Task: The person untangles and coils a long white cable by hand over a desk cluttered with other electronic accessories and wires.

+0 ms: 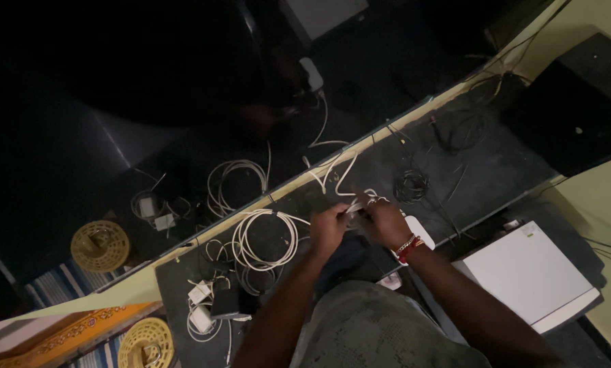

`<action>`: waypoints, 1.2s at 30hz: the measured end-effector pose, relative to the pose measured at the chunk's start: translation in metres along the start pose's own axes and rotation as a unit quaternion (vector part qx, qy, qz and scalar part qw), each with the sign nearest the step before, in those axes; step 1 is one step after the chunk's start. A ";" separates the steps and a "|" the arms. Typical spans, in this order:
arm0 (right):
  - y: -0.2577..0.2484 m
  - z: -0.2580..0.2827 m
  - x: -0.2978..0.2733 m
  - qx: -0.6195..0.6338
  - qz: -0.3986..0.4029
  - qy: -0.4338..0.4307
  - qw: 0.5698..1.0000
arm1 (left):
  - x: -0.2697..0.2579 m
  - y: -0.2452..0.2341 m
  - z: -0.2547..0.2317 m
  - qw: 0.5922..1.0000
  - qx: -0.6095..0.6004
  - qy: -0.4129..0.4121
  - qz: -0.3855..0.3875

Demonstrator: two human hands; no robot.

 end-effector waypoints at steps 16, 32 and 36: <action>0.010 -0.005 0.002 0.026 -0.084 -0.012 0.996 | 0.008 0.005 0.025 0.998 -0.061 0.015 -0.024; 0.014 -0.009 0.003 0.019 -0.080 -0.025 0.996 | 0.018 0.010 0.016 0.996 -0.071 -0.051 0.036; 0.019 -0.015 0.005 0.017 -0.065 0.008 0.998 | 0.018 0.012 0.020 0.993 -0.092 -0.066 0.031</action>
Point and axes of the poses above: each hand's wrist, its own x-axis towards the middle knuckle, its own y-axis out of the palm, z = x × y, the point moved 8 cm from there along x, towards the middle knuckle, and after that the axes turned 11 degrees about -z, right-handed, at the moved point
